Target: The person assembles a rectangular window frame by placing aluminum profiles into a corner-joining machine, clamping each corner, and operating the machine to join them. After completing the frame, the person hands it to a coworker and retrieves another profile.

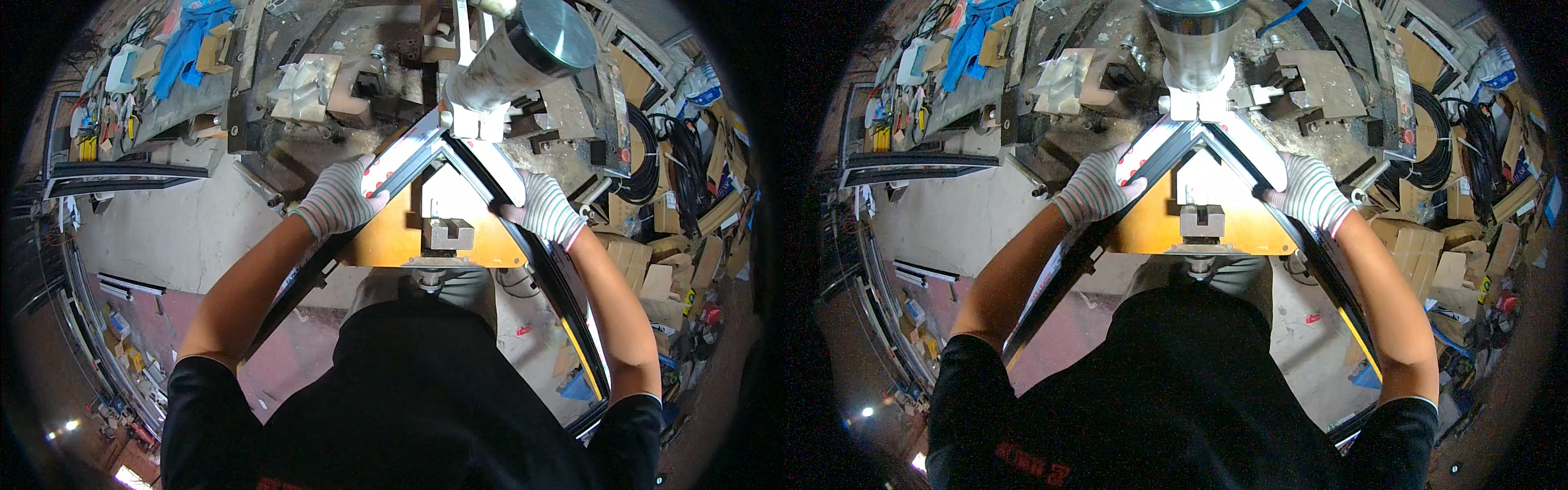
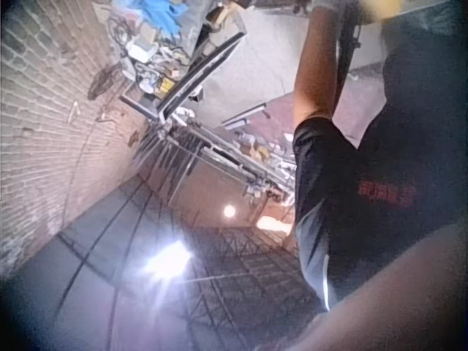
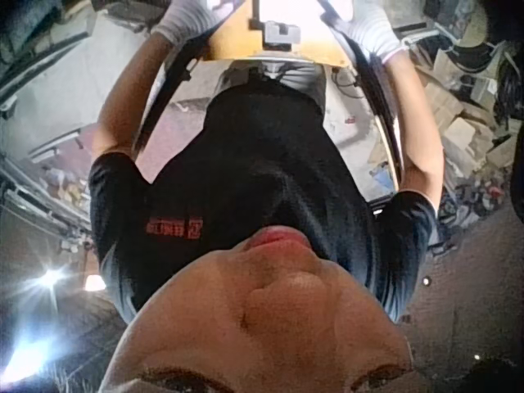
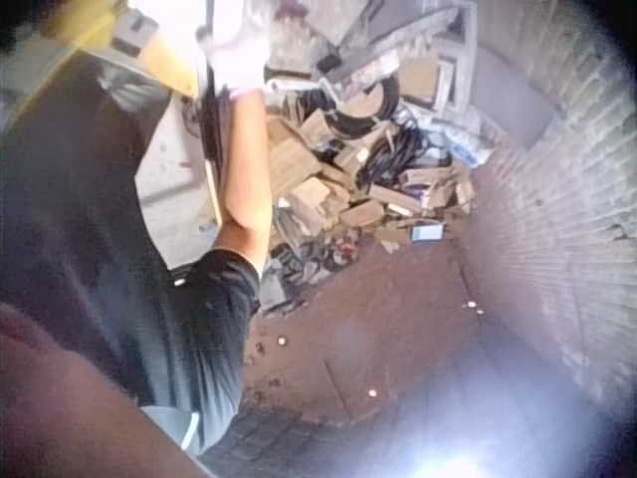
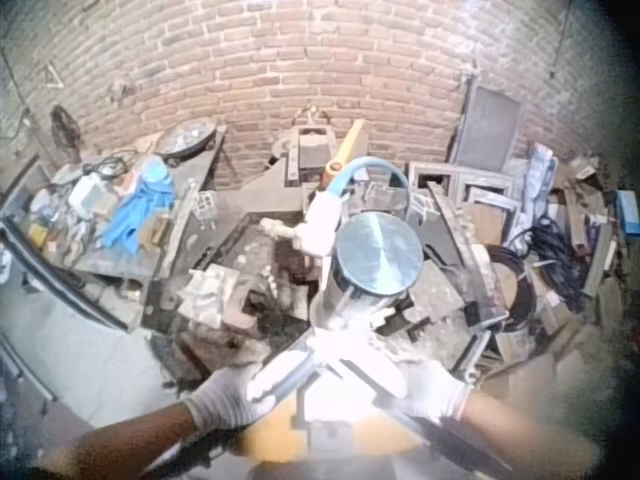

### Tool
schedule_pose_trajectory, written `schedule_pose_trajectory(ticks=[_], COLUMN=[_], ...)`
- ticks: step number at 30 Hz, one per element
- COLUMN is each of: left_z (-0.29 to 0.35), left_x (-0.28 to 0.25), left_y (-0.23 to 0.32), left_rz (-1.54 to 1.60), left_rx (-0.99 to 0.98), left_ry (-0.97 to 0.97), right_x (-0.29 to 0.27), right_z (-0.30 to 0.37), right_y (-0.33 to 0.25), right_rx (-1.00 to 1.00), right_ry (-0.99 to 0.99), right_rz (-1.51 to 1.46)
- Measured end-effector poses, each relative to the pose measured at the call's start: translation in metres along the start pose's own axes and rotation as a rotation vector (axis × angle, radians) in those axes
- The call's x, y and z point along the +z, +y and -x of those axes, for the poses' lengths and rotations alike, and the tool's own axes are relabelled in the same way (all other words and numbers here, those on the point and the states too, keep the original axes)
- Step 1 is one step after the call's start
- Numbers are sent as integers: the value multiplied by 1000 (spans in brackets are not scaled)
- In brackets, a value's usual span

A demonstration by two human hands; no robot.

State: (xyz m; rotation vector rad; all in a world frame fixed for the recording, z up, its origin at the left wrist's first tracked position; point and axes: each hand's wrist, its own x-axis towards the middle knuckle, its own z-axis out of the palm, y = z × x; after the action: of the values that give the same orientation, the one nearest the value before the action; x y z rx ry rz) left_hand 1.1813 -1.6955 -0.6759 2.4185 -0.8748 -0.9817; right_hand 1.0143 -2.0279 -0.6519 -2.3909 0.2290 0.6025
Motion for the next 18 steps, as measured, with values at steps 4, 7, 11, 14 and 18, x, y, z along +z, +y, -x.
schedule_pose_trajectory(ticks=[4,7,11,14,18], left_z=[0,2,4,4,5], left_x=[-1,-3,-4,-4,-5], left_y=[1,3,8,13,17], left_rz=[-5,39,3,-46,-82], left_rx=[-48,-41,-52,-87,-108], left_ry=[-13,-5,45,35,40], right_x=[1,1,1,1,0], right_z=[0,0,-1,0,0], right_y=[2,3,2,2,1], right_rx=[12,18,12,27,40], right_ry=[3,-1,-3,5,10], right_rz=[-47,-65,-38,-36,11])
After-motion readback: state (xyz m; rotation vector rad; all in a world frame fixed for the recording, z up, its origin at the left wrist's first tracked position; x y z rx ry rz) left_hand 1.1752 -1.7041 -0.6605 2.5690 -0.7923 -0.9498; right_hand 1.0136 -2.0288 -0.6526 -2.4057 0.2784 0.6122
